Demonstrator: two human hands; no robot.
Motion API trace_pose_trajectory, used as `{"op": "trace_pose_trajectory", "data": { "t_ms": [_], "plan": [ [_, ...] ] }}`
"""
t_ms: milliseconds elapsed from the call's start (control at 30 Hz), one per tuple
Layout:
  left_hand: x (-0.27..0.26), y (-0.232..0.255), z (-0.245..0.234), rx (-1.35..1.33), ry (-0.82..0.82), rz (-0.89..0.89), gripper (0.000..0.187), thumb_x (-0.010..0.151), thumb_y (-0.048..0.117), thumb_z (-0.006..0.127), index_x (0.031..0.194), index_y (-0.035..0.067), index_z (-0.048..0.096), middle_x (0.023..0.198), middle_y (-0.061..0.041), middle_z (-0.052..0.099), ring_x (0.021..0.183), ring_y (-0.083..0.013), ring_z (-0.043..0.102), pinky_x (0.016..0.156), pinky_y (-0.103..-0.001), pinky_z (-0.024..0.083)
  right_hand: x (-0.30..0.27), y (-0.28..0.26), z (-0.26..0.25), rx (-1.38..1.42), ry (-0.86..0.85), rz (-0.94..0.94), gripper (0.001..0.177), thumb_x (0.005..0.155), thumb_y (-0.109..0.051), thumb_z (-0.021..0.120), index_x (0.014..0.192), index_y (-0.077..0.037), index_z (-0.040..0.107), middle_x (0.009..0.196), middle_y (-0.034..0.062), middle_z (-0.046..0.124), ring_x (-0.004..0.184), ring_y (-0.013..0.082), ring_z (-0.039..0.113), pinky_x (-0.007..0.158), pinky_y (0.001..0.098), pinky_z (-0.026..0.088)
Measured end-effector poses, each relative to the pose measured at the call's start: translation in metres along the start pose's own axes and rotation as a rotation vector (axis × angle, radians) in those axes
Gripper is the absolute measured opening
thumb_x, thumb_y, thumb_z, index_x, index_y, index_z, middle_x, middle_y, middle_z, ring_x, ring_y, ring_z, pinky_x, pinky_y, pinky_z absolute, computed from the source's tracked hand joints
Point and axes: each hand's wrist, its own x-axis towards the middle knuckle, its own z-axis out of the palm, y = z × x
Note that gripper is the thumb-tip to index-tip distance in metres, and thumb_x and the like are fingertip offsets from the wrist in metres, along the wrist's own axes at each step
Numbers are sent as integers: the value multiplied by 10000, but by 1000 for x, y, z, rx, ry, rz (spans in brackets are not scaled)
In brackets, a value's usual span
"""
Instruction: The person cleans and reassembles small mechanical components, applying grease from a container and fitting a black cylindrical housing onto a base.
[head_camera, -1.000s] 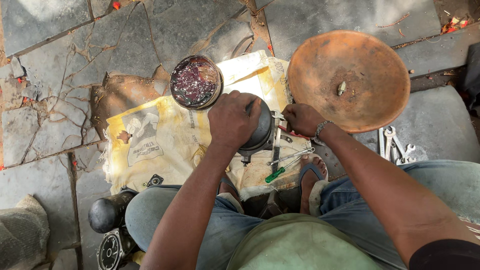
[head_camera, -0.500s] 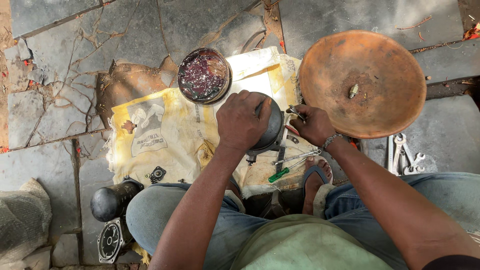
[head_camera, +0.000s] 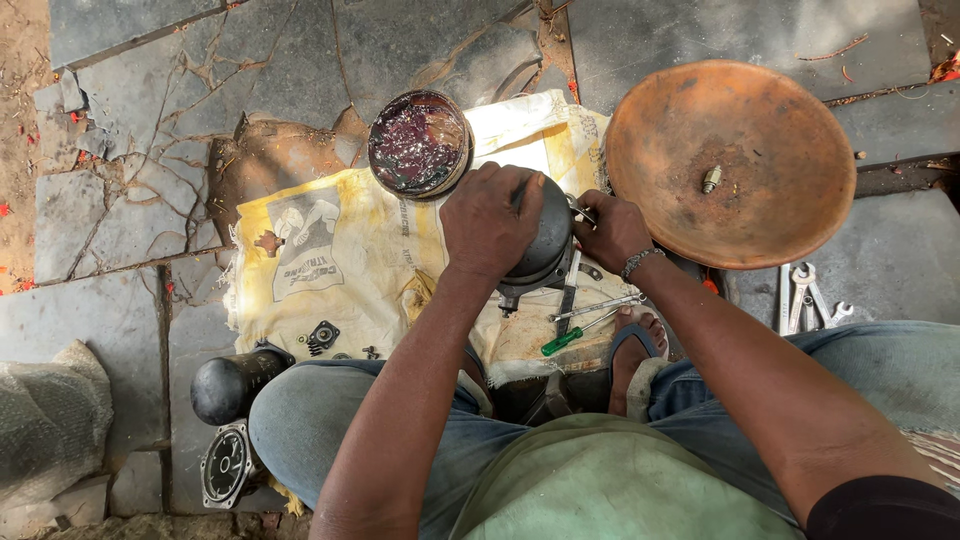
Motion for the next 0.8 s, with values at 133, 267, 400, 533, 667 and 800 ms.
{"op": "trace_pose_trajectory", "data": {
  "t_ms": [133,267,400,533,667,800],
  "plan": [
    [-17,1,0,-317,145,-359,184,915,253,776,862,77,769,675,-57,601,569,-178,554,558,-372,461,-12,7,-4,87,112,49,342,806,-219,838,1057,-29,707,778,128,719,689,237,708,648,385,562],
    [-72,7,-7,-1219,297,-953,230,1007,213,723,859,41,682,749,-27,634,565,-96,498,498,-277,409,-35,-9,-25,495,109,460,200,963,-185,748,1009,3,697,774,105,699,581,137,596,514,329,471],
    [-130,24,-11,-1643,128,-1321,307,1029,330,639,1038,25,671,745,-5,535,596,-114,528,472,-260,389,-75,-41,-49,845,153,487,111,967,-134,699,1007,-33,676,745,35,637,515,80,522,451,278,431],
    [-154,26,-3,-1730,-81,-1389,453,1033,421,511,1108,1,663,934,-104,651,825,-225,656,736,-340,556,-124,-72,-65,726,-38,256,102,947,-67,729,994,18,696,792,26,638,627,57,518,531,258,427],
    [-159,22,-2,-1872,-127,-1310,490,1068,426,460,1164,-18,644,1055,-148,670,1034,-268,712,960,-400,601,-144,-112,-65,292,-131,111,152,860,-100,779,984,-20,742,782,84,733,687,139,656,605,299,536],
    [-164,14,4,-1917,-221,-1254,504,1093,440,449,1243,6,655,1080,-116,663,980,-214,659,914,-377,578,-144,-125,-55,141,-161,-138,240,815,-87,770,1052,-50,768,924,102,752,773,198,730,683,320,566]
  ]
}}
